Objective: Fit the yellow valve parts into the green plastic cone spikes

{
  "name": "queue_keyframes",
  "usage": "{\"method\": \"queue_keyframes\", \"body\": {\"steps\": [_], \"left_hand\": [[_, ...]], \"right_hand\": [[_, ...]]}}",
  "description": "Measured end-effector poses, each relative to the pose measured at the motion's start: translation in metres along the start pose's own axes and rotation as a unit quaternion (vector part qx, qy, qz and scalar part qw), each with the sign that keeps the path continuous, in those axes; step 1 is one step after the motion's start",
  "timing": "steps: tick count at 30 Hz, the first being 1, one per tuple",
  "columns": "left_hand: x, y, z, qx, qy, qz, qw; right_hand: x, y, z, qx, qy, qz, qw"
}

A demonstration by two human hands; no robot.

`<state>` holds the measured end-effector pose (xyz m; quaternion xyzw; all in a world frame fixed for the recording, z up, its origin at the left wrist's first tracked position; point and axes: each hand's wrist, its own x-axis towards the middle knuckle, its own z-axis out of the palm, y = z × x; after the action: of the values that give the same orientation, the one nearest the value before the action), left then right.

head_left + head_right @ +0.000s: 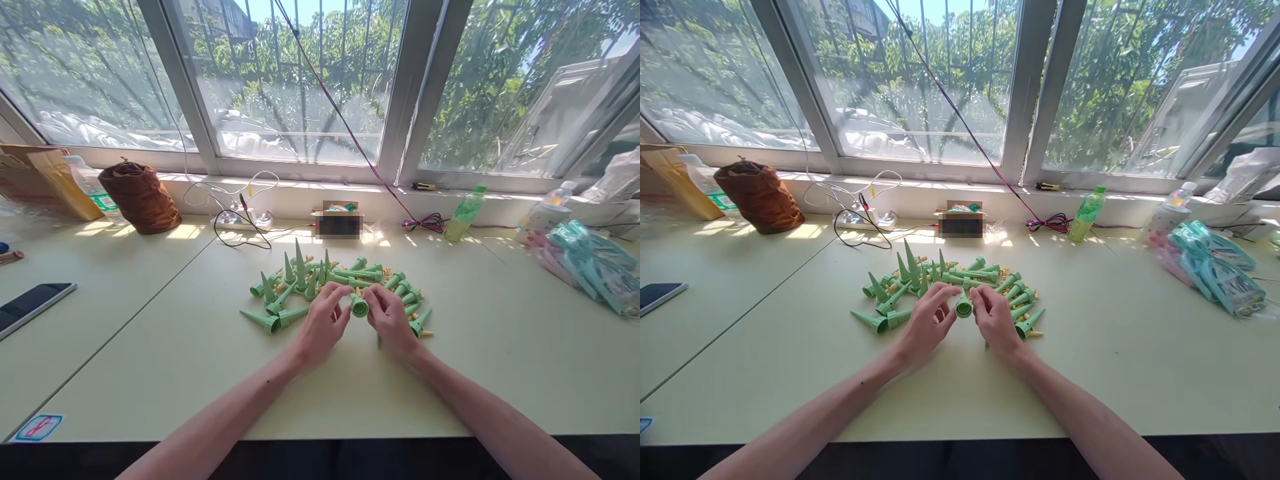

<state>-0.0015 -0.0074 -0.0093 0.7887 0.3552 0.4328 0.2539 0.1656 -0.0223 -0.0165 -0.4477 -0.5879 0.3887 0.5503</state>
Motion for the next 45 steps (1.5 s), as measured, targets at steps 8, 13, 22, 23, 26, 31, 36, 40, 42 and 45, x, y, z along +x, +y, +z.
{"method": "queue_keyframes", "body": {"steps": [8, 13, 22, 23, 26, 31, 36, 40, 42, 45], "left_hand": [[0.008, 0.007, -0.004, -0.269, -0.117, -0.2, 0.935], [0.007, 0.008, -0.006, -0.333, -0.138, -0.215, 0.908], [0.006, 0.01, -0.009, -0.321, -0.135, -0.179, 0.92], [0.006, 0.01, -0.009, -0.312, -0.134, -0.176, 0.924], [0.004, 0.007, -0.006, -0.27, -0.116, -0.171, 0.941], [0.001, 0.002, 0.0, -0.161, -0.065, -0.121, 0.977], [-0.002, -0.003, 0.0, -0.063, -0.034, 0.026, 0.997], [-0.002, -0.006, -0.003, 0.001, -0.032, 0.118, 0.992], [-0.001, -0.007, -0.004, 0.022, -0.026, 0.148, 0.988], [0.0, -0.007, -0.004, 0.034, -0.022, 0.144, 0.989]], "right_hand": [[-0.001, 0.0, -0.004, -0.081, 0.029, -0.062, 0.994], [-0.001, 0.0, -0.003, -0.1, 0.018, -0.082, 0.991], [-0.002, -0.001, -0.003, -0.093, 0.002, -0.07, 0.993], [-0.003, -0.002, -0.003, -0.091, 0.001, -0.068, 0.994], [-0.003, -0.002, -0.003, -0.077, 0.0, -0.055, 0.996], [-0.002, -0.002, -0.001, -0.024, -0.015, -0.019, 0.999], [-0.001, -0.006, 0.0, 0.025, -0.03, 0.02, 0.999], [0.0, -0.009, 0.0, 0.101, -0.058, 0.081, 0.99], [0.001, -0.009, 0.0, 0.133, -0.068, 0.107, 0.983], [0.003, -0.01, 0.0, 0.157, -0.066, 0.122, 0.978]]}}
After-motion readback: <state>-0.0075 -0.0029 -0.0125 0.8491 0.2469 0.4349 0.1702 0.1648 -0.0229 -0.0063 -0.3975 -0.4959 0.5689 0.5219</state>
